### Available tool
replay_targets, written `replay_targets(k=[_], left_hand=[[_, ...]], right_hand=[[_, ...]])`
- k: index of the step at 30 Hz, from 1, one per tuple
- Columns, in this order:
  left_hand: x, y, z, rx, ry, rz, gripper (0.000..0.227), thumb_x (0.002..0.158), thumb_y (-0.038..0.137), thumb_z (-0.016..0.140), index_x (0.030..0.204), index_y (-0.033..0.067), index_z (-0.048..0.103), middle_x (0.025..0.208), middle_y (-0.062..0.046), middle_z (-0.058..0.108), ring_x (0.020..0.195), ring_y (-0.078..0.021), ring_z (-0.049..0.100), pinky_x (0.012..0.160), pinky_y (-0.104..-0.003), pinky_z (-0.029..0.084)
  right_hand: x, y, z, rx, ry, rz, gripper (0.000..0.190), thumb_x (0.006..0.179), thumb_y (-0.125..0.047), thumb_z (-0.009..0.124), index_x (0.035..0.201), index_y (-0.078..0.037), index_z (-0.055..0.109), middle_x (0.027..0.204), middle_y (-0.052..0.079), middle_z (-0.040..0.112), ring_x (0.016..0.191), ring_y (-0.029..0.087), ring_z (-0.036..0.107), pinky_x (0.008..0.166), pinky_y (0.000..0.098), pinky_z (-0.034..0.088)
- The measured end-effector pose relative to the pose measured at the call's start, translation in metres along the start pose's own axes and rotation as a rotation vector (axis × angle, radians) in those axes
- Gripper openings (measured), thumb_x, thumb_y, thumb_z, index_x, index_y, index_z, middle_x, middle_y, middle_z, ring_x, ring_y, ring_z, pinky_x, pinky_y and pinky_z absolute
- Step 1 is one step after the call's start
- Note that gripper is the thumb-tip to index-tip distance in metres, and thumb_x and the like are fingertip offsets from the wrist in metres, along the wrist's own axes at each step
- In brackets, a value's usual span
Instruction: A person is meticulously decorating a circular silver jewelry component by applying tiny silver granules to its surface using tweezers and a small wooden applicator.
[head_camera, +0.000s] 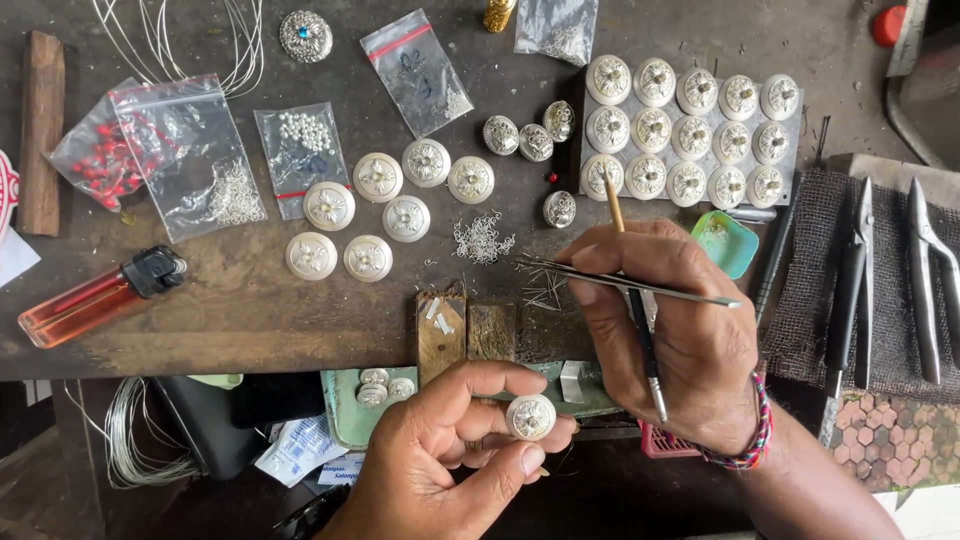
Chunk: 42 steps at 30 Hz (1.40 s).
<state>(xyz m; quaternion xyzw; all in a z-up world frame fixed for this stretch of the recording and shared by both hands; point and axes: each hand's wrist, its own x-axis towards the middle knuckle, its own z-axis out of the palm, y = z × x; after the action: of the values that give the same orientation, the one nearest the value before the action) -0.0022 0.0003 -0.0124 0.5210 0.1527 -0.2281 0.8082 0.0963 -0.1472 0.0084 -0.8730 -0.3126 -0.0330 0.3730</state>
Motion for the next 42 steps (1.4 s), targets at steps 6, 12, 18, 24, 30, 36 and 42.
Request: replay_targets(k=[6, 12, 18, 24, 30, 36, 42], left_hand=[[0.000, -0.001, -0.001, 0.001, -0.023, 0.051, 0.030, 0.074, 0.011, 0.062, 0.103, 0.0084, 0.054, 0.083, -0.010, 0.074, 0.084, -0.0164, 0.073, 0.069, -0.025, 0.062], [0.000, -0.001, 0.000, -0.041, -0.018, 0.006, 0.030, 0.073, 0.008, 0.062, 0.102, 0.0086, 0.055, 0.083, -0.011, 0.074, 0.086, -0.0172, 0.073, 0.071, -0.026, 0.062], [0.000, -0.001, 0.000, -0.044, -0.026, -0.013, 0.030, 0.073, 0.009, 0.062, 0.103, 0.0085, 0.055, 0.083, -0.010, 0.074, 0.087, -0.0170, 0.073, 0.071, -0.026, 0.061], [0.000, 0.000, -0.001, -0.018, -0.028, 0.005, 0.030, 0.073, 0.011, 0.062, 0.102, 0.0094, 0.054, 0.085, -0.010, 0.074, 0.086, -0.0159, 0.073, 0.071, -0.025, 0.060], [0.000, 0.001, 0.000, -0.025, -0.018, -0.018, 0.031, 0.073, 0.008, 0.061, 0.103, 0.0091, 0.055, 0.082, -0.010, 0.075, 0.087, -0.0185, 0.074, 0.070, -0.025, 0.061], [-0.001, 0.008, 0.003, -0.016, 0.008, -0.052, 0.030, 0.071, 0.009, 0.063, 0.100, 0.0084, 0.056, 0.081, -0.012, 0.077, 0.079, -0.0158, 0.076, 0.065, -0.022, 0.061], [-0.005, 0.009, 0.005, 0.005, 0.013, 0.092, 0.029, 0.076, 0.010, 0.060, 0.104, 0.0024, 0.054, 0.083, -0.013, 0.074, 0.075, -0.0145, 0.072, 0.063, -0.022, 0.060]], right_hand=[[0.002, 0.001, 0.005, 0.016, 0.006, -0.090, 0.008, 0.086, 0.004, 0.050, 0.094, 0.002, 0.049, 0.087, 0.014, 0.060, 0.079, 0.027, 0.063, 0.074, 0.0329, 0.051], [0.002, 0.000, 0.006, -0.009, -0.016, -0.048, 0.007, 0.086, 0.000, 0.049, 0.093, -0.001, 0.048, 0.089, 0.013, 0.062, 0.080, 0.024, 0.062, 0.075, 0.0309, 0.048], [0.001, 0.000, 0.007, -0.042, -0.009, -0.054, 0.006, 0.087, -0.001, 0.050, 0.093, -0.002, 0.049, 0.090, 0.012, 0.061, 0.080, 0.024, 0.062, 0.075, 0.0310, 0.048], [0.002, 0.000, 0.006, -0.047, -0.005, -0.059, 0.005, 0.087, -0.001, 0.049, 0.092, -0.002, 0.049, 0.088, 0.012, 0.062, 0.077, 0.024, 0.062, 0.073, 0.0312, 0.047], [-0.003, 0.000, 0.003, 0.021, 0.070, -0.110, 0.003, 0.085, 0.005, 0.050, 0.088, 0.005, 0.050, 0.086, 0.012, 0.055, 0.078, 0.029, 0.066, 0.072, 0.0338, 0.054], [-0.020, -0.001, -0.005, 0.123, 0.163, -0.093, 0.009, 0.084, 0.006, 0.051, 0.090, 0.008, 0.044, 0.085, 0.013, 0.051, 0.075, 0.029, 0.067, 0.069, 0.0339, 0.052], [-0.051, -0.019, -0.020, 0.260, 0.115, 0.094, 0.009, 0.084, -0.002, 0.047, 0.090, -0.003, 0.040, 0.084, 0.013, 0.057, 0.082, 0.021, 0.068, 0.075, 0.0284, 0.060]])
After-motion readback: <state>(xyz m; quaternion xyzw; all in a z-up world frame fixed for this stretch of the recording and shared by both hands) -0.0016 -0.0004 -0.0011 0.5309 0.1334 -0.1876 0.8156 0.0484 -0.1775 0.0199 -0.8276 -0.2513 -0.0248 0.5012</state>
